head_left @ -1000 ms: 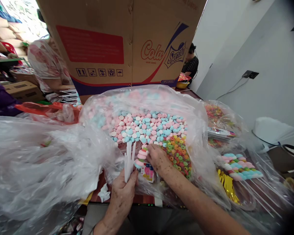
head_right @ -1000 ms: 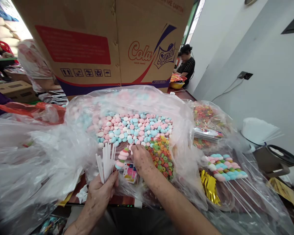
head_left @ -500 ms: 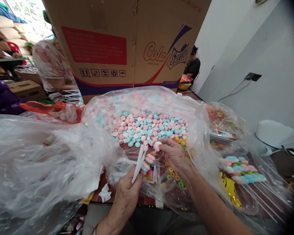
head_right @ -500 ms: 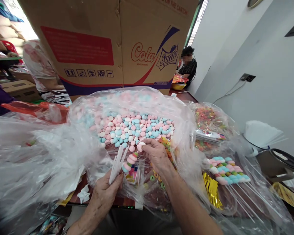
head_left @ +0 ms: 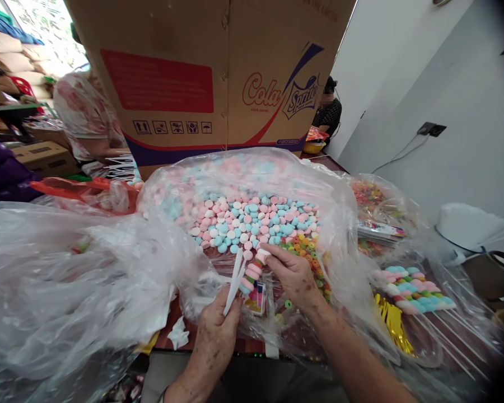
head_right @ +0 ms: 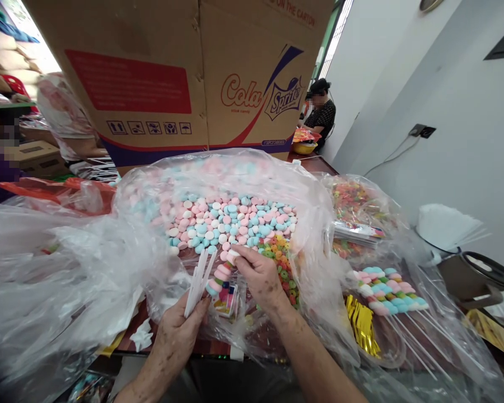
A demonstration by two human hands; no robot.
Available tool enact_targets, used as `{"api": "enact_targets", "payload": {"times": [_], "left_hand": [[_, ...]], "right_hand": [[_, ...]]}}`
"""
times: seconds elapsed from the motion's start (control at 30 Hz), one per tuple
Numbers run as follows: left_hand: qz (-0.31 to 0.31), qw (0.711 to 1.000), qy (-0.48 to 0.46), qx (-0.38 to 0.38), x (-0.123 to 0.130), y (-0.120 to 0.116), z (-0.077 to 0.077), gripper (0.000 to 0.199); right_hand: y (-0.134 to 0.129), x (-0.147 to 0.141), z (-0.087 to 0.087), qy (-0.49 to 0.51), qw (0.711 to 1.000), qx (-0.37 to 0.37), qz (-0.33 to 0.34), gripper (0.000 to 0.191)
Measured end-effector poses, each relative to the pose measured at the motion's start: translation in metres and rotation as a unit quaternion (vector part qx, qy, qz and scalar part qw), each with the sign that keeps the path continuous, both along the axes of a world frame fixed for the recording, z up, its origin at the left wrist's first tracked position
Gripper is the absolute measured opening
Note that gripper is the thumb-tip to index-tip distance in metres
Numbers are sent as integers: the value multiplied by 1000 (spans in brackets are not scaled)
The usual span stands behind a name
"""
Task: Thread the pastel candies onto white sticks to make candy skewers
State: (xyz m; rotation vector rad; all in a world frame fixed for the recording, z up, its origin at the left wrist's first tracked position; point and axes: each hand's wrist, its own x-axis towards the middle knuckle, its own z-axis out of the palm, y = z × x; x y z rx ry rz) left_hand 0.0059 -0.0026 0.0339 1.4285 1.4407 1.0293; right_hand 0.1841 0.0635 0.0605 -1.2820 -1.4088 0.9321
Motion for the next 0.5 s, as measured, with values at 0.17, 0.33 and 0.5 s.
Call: {"api": "enact_targets", "payload": {"times": [0.17, 0.33, 0.5], "left_hand": [[5, 1000, 1, 6, -1, -1, -1, 42], [15, 1000, -1, 14, 0, -1, 5, 36], [39, 999, -8, -2, -1, 0, 2, 28]], "right_hand": [[-8, -4, 0, -98, 990, 99, 14, 33], [-16, -7, -8, -162, 965, 200, 54, 36], [-19, -8, -12, -138, 979, 140, 52, 35]]}}
